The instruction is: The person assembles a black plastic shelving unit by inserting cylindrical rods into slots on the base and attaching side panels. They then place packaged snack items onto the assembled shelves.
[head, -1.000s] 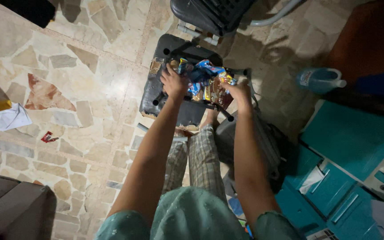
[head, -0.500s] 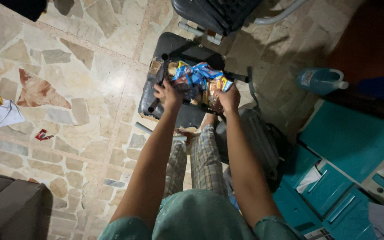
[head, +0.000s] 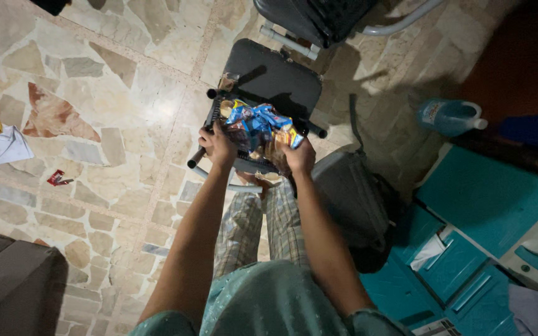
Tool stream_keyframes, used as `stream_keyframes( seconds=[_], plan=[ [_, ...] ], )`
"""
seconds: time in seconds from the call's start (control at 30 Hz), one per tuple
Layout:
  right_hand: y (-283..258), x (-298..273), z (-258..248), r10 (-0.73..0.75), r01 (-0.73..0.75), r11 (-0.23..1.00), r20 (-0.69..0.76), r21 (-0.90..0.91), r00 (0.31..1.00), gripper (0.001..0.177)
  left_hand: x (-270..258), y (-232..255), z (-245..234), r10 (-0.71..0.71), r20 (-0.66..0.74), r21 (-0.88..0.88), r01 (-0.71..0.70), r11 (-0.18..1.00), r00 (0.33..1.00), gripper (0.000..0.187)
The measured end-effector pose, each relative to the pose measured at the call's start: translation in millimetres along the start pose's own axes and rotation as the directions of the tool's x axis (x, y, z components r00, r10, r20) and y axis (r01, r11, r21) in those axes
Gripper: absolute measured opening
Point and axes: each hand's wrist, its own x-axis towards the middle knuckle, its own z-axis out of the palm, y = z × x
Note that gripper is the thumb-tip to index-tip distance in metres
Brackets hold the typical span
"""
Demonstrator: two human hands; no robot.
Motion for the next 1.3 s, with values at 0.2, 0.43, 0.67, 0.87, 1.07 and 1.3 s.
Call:
stream_keyframes(
  seconds=[0.2, 0.43, 0.67, 0.87, 1.07, 1.3],
  plan=[
    [-29.5, -44.6, -33.6, -0.212, 0.195, 0.975, -0.169, -0.11, 0.963, 0.055, -29.8, 38.7, -30.9, 0.043, -0.005, 0.018, -0.043, 0.999, 0.999, 0.098],
    [-55.5, -41.9, -99.9, -0.341, 0.342, 0.937, -0.026, 0.068, 0.94, 0.056, -32.6, 83.1, -42.8, -0.028, 0.125, 0.09, 0.017, 0.996, 0.992, 0.115],
    [-96.2, 49.6, -90.3, -0.143, -0.119, 0.66, 0.279, 0.742, 0.95, 0.041, -12.0, 82.2, -7.5, 0.028, 0.055, 0.182, -0.038, 0.983, 0.998, 0.107],
    [-102.6, 210.0, 17.4, -0.113, -0.606, 0.386, 0.688, 0.696, 0.717, 0.04, -5.0, 119.8, -3.1, 0.072, -0.085, -0.019, -0.074, 0.997, 0.994, 0.096],
    [-64.5, 238.8, 85.5, -0.114, -0.569, 0.38, 0.647, 0.729, 0.754, 0.043, -2.5, 129.4, -24.6, 0.006, -0.03, -0.062, -0.007, 0.998, 1.0, 0.097],
    [-80.1, 204.0, 65.1, 0.185, -0.355, 0.818, 0.378, 0.452, 0.907, 0.074, -11.3, 145.2, -36.7, -0.059, -0.053, -0.147, 0.051, 0.988, 0.997, 0.097]
  ],
)
